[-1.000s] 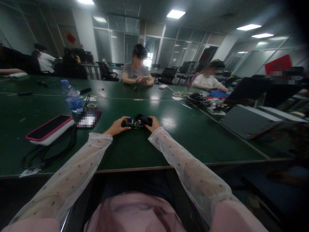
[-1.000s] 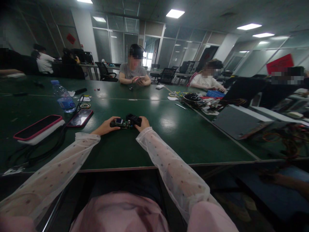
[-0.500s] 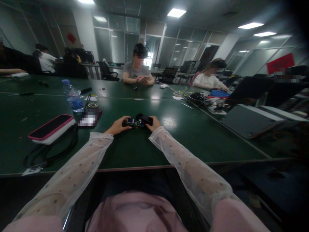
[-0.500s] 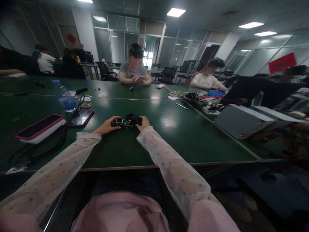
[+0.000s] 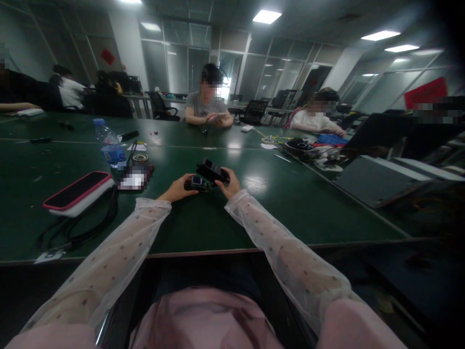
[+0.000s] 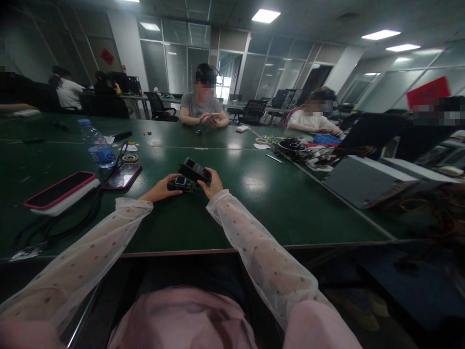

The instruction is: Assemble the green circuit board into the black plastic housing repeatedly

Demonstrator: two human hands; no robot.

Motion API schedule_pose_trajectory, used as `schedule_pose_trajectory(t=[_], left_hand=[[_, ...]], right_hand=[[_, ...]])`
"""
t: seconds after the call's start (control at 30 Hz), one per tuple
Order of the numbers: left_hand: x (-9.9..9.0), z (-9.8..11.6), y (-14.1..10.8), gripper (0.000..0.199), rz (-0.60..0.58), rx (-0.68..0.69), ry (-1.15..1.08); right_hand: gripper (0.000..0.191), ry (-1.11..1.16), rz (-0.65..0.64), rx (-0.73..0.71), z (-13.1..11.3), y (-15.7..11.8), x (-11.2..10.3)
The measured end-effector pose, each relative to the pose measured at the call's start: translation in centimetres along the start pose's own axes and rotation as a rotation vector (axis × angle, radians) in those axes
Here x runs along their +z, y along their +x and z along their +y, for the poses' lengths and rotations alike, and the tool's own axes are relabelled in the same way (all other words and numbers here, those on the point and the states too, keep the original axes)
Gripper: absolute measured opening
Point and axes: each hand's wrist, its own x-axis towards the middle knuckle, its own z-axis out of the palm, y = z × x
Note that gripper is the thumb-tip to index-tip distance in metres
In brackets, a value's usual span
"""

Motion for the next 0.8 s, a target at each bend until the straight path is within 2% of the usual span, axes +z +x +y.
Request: schedule_pose_trajectory(t=[0.13, 0.37, 0.57, 0.8], left_hand=[[0.1, -0.2, 0.1, 0.076, 0.012, -0.033, 0.018], [0.0, 0.2, 0.1, 0.073, 0.012, -0.048, 0.035], [0.2, 0.0, 0.1, 0.083, 0.019, -0.012, 0.028], [-0.1, 0.5, -0.1, 0.087, 0.009, 0.004, 0.039]], right_hand=[[0.055, -0.013, -0.090, -0.005, -0.7, -0.3, 0.3], [0.056, -0.049, -0.186, -0.004, -0.4, -0.2, 0.4], [0.059, -0.071, -0.208, -0.041, 0.9, -0.1, 0.7], [0.062, -0.095, -0.331, -0.094, 2.5, -0.2, 0.6]])
